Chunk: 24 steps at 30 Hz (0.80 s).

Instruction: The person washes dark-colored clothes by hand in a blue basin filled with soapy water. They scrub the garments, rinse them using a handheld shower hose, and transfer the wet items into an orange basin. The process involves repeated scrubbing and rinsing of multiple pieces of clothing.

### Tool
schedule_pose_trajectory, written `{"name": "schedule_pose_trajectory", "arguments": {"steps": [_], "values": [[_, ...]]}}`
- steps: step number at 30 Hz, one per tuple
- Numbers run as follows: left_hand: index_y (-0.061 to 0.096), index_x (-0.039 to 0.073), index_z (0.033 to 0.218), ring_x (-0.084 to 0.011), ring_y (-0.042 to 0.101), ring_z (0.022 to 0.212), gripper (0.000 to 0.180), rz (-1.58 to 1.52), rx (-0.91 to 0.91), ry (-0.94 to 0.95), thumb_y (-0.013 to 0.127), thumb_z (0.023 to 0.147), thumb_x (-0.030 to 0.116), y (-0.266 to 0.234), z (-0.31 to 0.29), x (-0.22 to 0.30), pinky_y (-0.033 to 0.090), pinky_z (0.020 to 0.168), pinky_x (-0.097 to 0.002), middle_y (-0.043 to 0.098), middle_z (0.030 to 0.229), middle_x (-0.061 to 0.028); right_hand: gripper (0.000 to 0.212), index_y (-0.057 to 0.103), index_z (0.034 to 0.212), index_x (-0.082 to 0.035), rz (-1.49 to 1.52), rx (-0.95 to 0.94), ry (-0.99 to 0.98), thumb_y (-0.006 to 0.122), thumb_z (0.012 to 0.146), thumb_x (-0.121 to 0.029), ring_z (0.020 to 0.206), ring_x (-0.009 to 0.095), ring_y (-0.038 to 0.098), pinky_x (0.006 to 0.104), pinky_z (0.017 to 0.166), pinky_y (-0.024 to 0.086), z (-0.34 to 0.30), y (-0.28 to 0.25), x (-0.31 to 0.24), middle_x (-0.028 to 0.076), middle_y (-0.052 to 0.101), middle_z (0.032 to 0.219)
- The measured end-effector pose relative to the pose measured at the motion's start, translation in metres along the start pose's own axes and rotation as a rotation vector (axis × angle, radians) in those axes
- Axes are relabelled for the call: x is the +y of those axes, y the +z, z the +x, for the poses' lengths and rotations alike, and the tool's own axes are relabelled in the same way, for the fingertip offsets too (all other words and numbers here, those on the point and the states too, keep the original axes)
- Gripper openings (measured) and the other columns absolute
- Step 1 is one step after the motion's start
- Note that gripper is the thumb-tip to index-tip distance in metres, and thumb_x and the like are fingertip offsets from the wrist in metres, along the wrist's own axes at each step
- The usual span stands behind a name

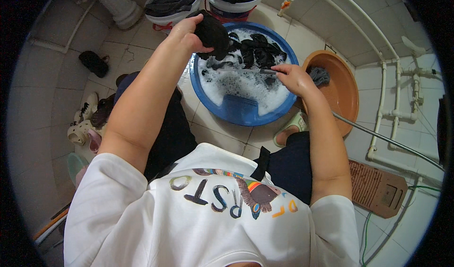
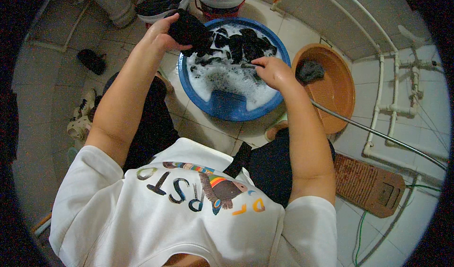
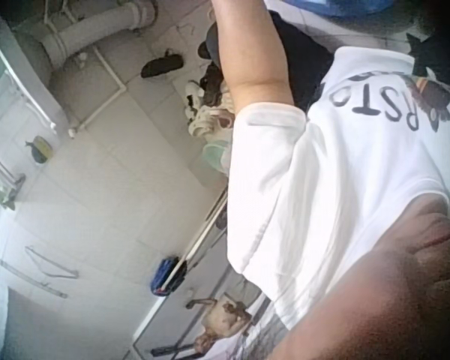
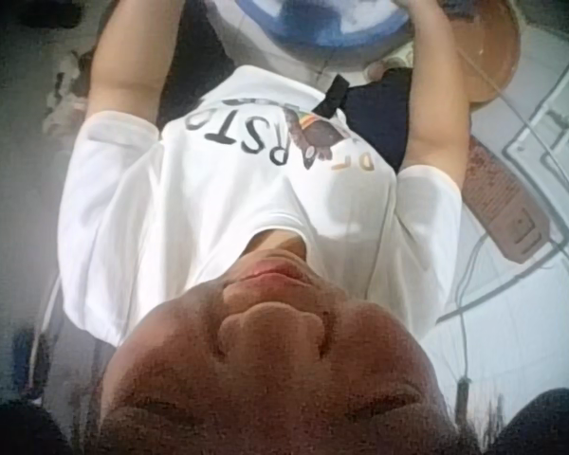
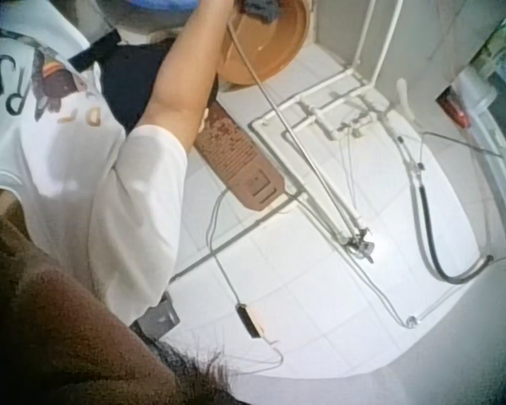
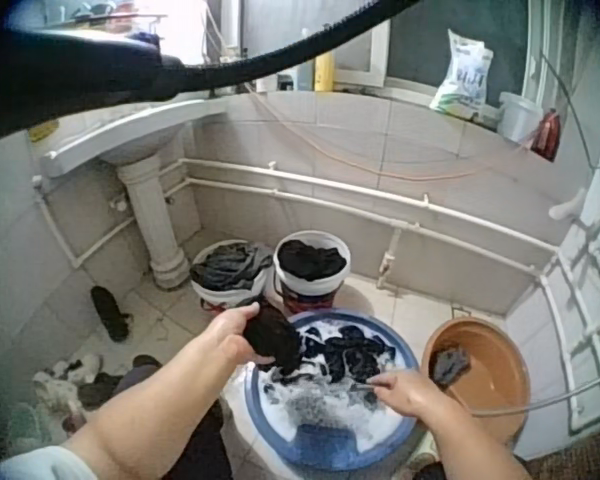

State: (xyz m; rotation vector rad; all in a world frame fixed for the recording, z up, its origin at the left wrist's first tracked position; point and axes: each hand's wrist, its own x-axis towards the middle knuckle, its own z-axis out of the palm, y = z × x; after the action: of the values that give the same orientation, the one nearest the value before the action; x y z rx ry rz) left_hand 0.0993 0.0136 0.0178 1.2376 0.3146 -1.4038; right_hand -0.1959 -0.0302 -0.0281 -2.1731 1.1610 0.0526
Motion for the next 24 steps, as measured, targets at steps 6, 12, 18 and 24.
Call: {"name": "schedule_pose_trajectory", "arguments": {"steps": [6,12,18,24], "values": [[0.050,0.009,0.110,-0.0340,0.041,0.111,0.032,0.014,0.001,0.010,0.055,0.083,0.026,0.0001,0.0062,-0.0048,0.024,0.092,-0.0608,0.049,0.118,-0.0120,0.032,0.060,0.104,-0.014,-0.043,-0.044,0.039,0.050,0.075,-0.024,0.092,0.030,0.056,0.0358,0.081,0.043,-0.0050,-0.0048,-0.0089,0.014,0.060,0.099],[0.045,0.008,0.116,-0.0329,0.037,0.116,0.036,0.011,-0.043,-0.021,0.054,0.084,0.022,0.0026,0.0036,-0.0053,0.019,0.096,-0.0585,0.044,0.123,-0.0115,0.031,0.060,0.104,-0.014,-0.061,-0.040,-0.011,0.050,0.076,-0.023,0.093,0.031,0.055,0.0358,0.082,0.043,-0.0042,-0.0052,-0.0052,0.014,0.060,0.100],[0.050,0.010,0.110,-0.0340,0.041,0.111,0.032,0.035,-0.017,-0.023,0.055,0.083,0.027,0.0031,0.0065,-0.0057,0.023,0.092,-0.0610,0.049,0.118,-0.0118,0.031,0.060,0.104,-0.015,-0.087,-0.037,0.018,0.050,0.076,-0.023,0.094,0.031,0.055,0.0362,0.083,0.042,-0.0051,-0.0050,-0.0088,0.014,0.059,0.101],[0.051,0.010,0.110,-0.0340,0.041,0.111,0.032,0.042,-0.009,-0.014,0.055,0.083,0.027,0.0036,0.0044,-0.0061,0.023,0.092,-0.0613,0.049,0.118,-0.0116,0.030,0.060,0.104,-0.015,-0.096,-0.042,0.023,0.050,0.077,-0.024,0.094,0.031,0.055,0.0366,0.083,0.043,-0.0052,-0.0044,-0.0075,0.014,0.059,0.101]]}}
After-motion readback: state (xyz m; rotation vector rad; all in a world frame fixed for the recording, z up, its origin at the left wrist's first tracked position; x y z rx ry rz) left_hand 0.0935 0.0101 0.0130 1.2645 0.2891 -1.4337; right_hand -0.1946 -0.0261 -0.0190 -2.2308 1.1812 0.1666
